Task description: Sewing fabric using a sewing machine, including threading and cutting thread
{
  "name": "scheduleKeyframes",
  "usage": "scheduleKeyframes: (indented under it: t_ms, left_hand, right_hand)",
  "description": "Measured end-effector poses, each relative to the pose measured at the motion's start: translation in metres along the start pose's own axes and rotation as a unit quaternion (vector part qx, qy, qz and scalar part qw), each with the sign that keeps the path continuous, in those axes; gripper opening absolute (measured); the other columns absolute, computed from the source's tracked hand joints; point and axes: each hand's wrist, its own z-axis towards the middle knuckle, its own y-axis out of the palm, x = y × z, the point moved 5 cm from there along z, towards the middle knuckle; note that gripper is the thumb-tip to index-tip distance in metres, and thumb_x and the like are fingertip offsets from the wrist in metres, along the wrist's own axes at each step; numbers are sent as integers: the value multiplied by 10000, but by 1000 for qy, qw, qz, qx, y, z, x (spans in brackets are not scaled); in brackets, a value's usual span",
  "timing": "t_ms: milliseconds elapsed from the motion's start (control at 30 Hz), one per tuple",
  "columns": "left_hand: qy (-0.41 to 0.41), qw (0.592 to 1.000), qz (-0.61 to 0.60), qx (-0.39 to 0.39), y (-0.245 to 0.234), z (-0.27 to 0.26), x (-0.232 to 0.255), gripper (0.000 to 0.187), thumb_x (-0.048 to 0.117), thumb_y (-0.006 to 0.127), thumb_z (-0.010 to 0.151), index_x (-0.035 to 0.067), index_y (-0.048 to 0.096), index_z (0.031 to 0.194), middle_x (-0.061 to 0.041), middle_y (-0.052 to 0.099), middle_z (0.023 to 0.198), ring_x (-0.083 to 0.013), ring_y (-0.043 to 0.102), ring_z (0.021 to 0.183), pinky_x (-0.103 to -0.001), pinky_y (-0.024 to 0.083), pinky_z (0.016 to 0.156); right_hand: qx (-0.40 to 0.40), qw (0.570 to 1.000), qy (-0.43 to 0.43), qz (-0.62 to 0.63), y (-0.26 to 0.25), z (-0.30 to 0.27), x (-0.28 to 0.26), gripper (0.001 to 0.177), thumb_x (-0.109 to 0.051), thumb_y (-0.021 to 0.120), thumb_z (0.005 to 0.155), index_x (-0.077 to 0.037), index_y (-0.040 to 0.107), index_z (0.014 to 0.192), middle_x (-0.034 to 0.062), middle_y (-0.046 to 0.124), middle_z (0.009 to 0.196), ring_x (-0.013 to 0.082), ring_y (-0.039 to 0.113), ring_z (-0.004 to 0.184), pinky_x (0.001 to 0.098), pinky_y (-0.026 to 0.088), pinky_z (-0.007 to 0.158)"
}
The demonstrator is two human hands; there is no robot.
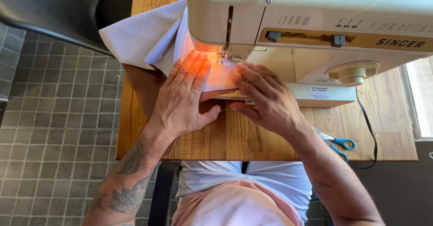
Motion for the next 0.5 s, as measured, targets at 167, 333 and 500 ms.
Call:
scheduleKeyframes:
  t_ms: [167, 333, 500]
  left_hand:
    - [-12, 1000, 18, -13, 2, -1, -1, 1031, 622, 691, 821, -44, 394, 1550, -240, 415, 1609, -353, 326, 1529, -455, 206, 1289]
    - [-15, 1000, 3, -6, 0, -1, -1, 1041, 598, 734, 790, -29, 399, 1550, -236, 412, 1607, -339, 310, 1536, -441, 209, 1289]
    - [-17, 1000, 0, -13, -1, -2, -2, 1038, 618, 713, 810, -29, 387, 1553, -240, 391, 1617, -336, 291, 1542, -447, 214, 1285]
  right_hand:
    - [-5, 1000, 5, 4, 3, -2, 0, 549, -394, 677, 1027, 6, 595, 1394, 205, 591, 1433, 412, 599, 1330, 509, 464, 1163]
    - [3, 1000, 0, -4, 2, 0, -2, 515, -380, 686, 1021, 14, 632, 1348, 173, 618, 1414, 392, 608, 1327, 508, 478, 1143]
    - [13, 1000, -2, 10, -2, 4, -5, 485, -343, 688, 1024, 24, 635, 1338, 169, 646, 1371, 389, 616, 1317, 511, 489, 1137]
